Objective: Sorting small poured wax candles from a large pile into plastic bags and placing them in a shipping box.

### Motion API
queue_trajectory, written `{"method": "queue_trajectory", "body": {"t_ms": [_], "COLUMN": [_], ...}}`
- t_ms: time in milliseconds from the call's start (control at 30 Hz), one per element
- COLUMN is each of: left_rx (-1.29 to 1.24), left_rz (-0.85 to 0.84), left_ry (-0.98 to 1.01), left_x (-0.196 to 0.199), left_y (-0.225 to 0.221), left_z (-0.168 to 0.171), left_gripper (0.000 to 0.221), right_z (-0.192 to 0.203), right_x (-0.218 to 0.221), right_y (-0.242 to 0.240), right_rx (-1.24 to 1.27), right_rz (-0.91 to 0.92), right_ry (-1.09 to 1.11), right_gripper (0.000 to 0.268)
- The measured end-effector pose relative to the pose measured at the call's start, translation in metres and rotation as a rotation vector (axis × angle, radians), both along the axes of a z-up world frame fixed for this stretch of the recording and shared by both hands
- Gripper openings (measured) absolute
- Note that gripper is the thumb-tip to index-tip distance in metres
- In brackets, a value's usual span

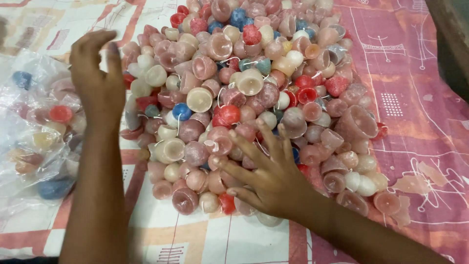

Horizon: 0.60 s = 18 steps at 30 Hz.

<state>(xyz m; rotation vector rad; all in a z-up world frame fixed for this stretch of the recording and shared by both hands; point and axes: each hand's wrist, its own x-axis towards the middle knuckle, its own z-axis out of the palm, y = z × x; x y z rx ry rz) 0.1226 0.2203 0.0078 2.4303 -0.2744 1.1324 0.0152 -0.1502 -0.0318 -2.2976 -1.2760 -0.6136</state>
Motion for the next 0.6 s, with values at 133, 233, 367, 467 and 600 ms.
{"method": "queue_trajectory", "body": {"t_ms": [133,233,367,467,600], "left_rx": [-0.198,-0.219,-0.335,-0.378,-0.923], "left_rz": [0.172,0.263,0.328,0.369,0.102], "left_ry": [0.292,0.447,0.506,0.450,0.291], "left_x": [0.059,0.062,0.054,0.038,0.018], "left_y": [0.115,0.096,0.090,0.089,0.086], "left_z": [-0.088,-0.088,-0.091,-0.082,-0.064], "left_gripper": [0.046,0.052,0.053,0.054,0.053], "right_z": [0.000,0.000,0.001,0.002,0.001], "right_x": [0.000,0.000,-0.001,-0.001,-0.001], "right_y": [0.002,0.000,0.000,-0.001,-0.001], "right_rx": [-0.029,-0.034,-0.025,-0.033,-0.030], "right_rz": [-0.022,-0.016,-0.018,-0.003,-0.002], "right_ry": [-0.001,0.022,0.007,0.002,0.017], "right_gripper": [0.054,0.050,0.050,0.050,0.051]}}
